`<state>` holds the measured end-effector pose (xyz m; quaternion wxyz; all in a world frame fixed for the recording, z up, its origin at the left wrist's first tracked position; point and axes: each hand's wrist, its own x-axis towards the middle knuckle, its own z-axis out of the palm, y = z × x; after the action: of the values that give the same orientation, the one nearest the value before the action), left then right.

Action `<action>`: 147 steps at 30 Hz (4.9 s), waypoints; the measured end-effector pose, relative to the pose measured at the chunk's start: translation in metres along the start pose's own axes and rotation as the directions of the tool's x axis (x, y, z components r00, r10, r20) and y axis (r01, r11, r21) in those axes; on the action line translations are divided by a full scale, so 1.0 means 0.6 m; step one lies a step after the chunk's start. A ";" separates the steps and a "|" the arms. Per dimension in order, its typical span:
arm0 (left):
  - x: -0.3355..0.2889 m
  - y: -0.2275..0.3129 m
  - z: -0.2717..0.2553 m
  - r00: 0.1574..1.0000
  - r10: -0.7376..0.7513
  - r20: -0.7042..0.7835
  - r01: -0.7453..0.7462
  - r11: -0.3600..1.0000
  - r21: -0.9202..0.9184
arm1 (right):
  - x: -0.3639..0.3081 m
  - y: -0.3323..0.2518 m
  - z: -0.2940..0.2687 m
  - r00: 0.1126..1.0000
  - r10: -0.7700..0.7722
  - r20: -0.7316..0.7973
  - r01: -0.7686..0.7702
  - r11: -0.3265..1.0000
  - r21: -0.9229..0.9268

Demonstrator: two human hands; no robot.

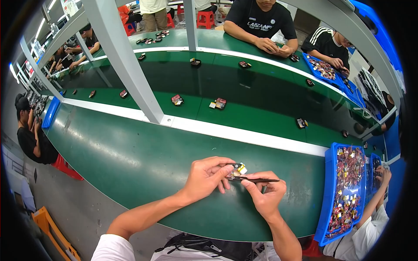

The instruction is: Assemble small electronic components on a manufacturing assembly line.

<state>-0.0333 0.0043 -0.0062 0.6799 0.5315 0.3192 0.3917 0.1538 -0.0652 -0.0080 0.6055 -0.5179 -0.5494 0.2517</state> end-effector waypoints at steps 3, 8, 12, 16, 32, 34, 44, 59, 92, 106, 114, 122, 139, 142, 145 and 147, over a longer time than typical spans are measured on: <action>-0.001 -0.001 0.000 1.000 -0.011 -0.001 0.011 1.000 -0.003 | 0.000 -0.002 0.000 0.999 -0.036 0.021 0.037 0.999 -0.024; -0.004 0.000 0.001 1.000 -0.017 -0.009 0.017 1.000 0.006 | 0.001 -0.003 -0.002 0.993 -0.097 0.063 0.103 0.990 -0.096; -0.003 -0.001 0.003 1.000 0.003 -0.011 -0.003 1.000 0.016 | 0.008 -0.006 -0.002 0.978 -0.188 0.091 0.196 0.977 -0.089; -0.003 -0.002 0.005 0.998 0.054 -0.015 -0.052 0.994 0.097 | 0.011 -0.016 -0.002 0.952 -0.266 0.149 0.288 0.945 -0.153; 0.006 -0.007 0.002 0.992 -0.124 0.020 0.123 0.990 0.075 | 0.008 -0.010 0.002 0.953 -0.272 0.133 0.293 0.938 -0.185; 0.004 -0.003 0.003 0.994 -0.107 0.031 0.104 0.991 0.083 | 0.005 -0.012 0.003 0.952 -0.279 0.127 0.300 0.933 -0.199; -0.015 -0.008 0.028 0.996 0.054 -0.069 -0.035 0.966 0.256 | -0.010 -0.026 0.004 0.890 -0.422 0.172 0.455 0.847 -0.276; 0.260 0.004 0.036 0.901 0.431 0.057 -0.294 0.507 0.810 | -0.025 -0.049 -0.027 0.939 -0.313 -0.140 0.256 0.912 -0.321; 0.026 0.104 -0.042 0.953 0.279 -0.121 -0.033 0.490 0.871 | -0.029 -0.070 -0.035 0.974 -0.211 -0.083 0.180 0.942 -0.282; -0.054 0.037 0.004 0.994 -0.089 -0.063 0.096 0.987 0.127 | -0.026 -0.094 -0.002 0.941 0.321 -0.108 -0.285 0.922 0.261; -0.019 0.010 0.002 0.995 -0.025 -0.094 0.030 0.998 0.048 | -0.015 -0.051 0.001 0.980 0.178 -0.092 -0.160 0.971 0.180; 0.002 -0.001 0.005 0.999 -0.041 -0.029 0.043 0.995 0.094 | -0.003 -0.023 0.001 0.998 0.040 -0.044 -0.041 0.999 -0.024; -0.004 -0.003 0.008 0.998 0.017 -0.061 -0.011 0.996 0.088 | -0.008 -0.024 0.002 0.991 0.135 -0.007 -0.135 0.987 -0.089; -0.005 -0.003 0.010 0.998 0.007 -0.060 -0.003 0.997 0.078 | -0.010 -0.020 0.001 0.989 0.148 -0.001 -0.147 0.984 -0.102; -0.007 -0.003 0.013 0.999 0.013 -0.051 -0.009 0.996 0.084 | -0.007 -0.024 0.004 0.983 0.181 0.003 -0.181 0.982 -0.059; -0.008 -0.004 0.014 0.999 0.022 -0.042 -0.019 0.996 0.090 | -0.007 -0.016 0.006 0.973 0.232 -0.017 -0.231 0.972 0.053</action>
<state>-0.0278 -0.0041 -0.0068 0.6443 0.5561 0.3455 0.3953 0.1469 -0.0709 -0.0016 0.5912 -0.5656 -0.4719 0.3284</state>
